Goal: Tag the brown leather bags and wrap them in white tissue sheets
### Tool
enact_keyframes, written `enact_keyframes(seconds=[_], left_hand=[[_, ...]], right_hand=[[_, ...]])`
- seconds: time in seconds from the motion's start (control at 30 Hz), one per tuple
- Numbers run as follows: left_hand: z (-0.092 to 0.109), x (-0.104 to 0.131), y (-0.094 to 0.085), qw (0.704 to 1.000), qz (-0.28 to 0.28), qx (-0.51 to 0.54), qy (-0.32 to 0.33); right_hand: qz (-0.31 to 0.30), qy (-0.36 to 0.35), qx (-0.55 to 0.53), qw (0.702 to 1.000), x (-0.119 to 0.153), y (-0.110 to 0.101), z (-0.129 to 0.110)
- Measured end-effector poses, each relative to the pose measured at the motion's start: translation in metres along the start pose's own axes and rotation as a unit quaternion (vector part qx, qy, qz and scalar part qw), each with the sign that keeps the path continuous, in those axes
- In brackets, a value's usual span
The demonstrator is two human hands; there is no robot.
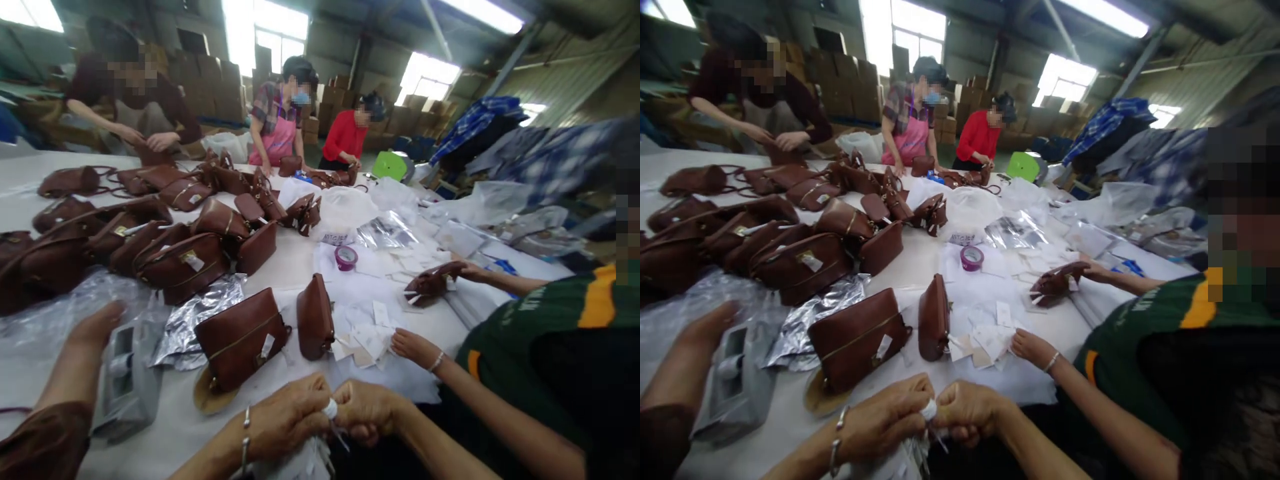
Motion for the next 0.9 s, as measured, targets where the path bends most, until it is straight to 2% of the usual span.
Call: enact_keyframes(seconds=[0.03, 0.07, 0.1, 0.17, 0.2, 0.23, 0.3, 0.37, 0.43, 0.53, 0.6, 0.63, 0.7, 0.77, 0.9], left_hand=[[-0.004, -0.001, 0.001, 0.999, -0.002, -0.035, -0.02], [-0.007, -0.002, 0.002, 0.997, -0.006, -0.07, -0.04], [-0.011, -0.003, 0.002, 0.993, -0.012, -0.101, -0.057], [-0.015, -0.004, 0.002, 0.986, -0.029, -0.14, -0.08], [-0.016, -0.004, 0.001, 0.985, -0.038, -0.147, -0.085], [-0.016, -0.005, 0.0, 0.984, -0.046, -0.146, -0.09], [-0.013, -0.01, -0.003, 0.986, -0.063, -0.12, -0.092], [-0.01, -0.016, -0.004, 0.99, -0.079, -0.068, -0.096], [-0.012, -0.024, -0.003, 0.989, -0.094, -0.004, -0.116], [-0.023, -0.035, 0.003, 0.978, -0.105, 0.106, -0.145], [-0.031, -0.04, 0.008, 0.968, -0.108, 0.166, -0.153], [-0.035, -0.041, 0.011, 0.963, -0.108, 0.186, -0.161], [-0.04, -0.043, 0.016, 0.958, -0.098, 0.199, -0.183], [-0.041, -0.045, 0.021, 0.957, -0.076, 0.198, -0.198], [-0.034, -0.052, 0.024, 0.965, -0.047, 0.192, -0.174]], right_hand=[[-0.033, 0.038, -0.029, 0.998, 0.01, 0.015, -0.014], [-0.173, 0.148, -0.113, 0.967, 0.019, 0.033, -0.024], [-0.249, 0.225, -0.175, 0.926, 0.026, 0.043, -0.035], [-0.344, 0.321, -0.212, 0.857, 0.032, 0.044, -0.054], [-0.359, 0.328, -0.188, 0.853, 0.031, 0.038, -0.061], [-0.363, 0.311, -0.134, 0.868, 0.028, 0.031, -0.066], [-0.33, 0.236, 0.024, 0.914, 0.02, 0.019, -0.075], [-0.259, 0.172, 0.179, 0.934, 0.011, 0.014, -0.083], [-0.182, 0.126, 0.23, 0.948, 0.005, 0.019, -0.089], [-0.118, -0.02, 0.13, 0.984, 0.001, 0.039, -0.093], [-0.102, -0.115, 0.023, 0.988, 0.004, 0.052, -0.091], [-0.091, -0.136, -0.026, 0.986, 0.007, 0.058, -0.087], [-0.063, -0.117, -0.106, 0.985, 0.013, 0.066, -0.077], [-0.045, -0.067, -0.152, 0.985, 0.018, 0.073, -0.067], [-0.02, 0.023, -0.146, 0.989, 0.02, 0.078, -0.057]])
Point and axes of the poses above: each hand's wrist, its own x-axis away from the middle knuckle, its own y-axis out of the palm, z = x × y, the point moved 3 cm from there along -x, towards the middle knuckle, and after that the axes turned 13 degrees about -x, right-handed, at the moved point
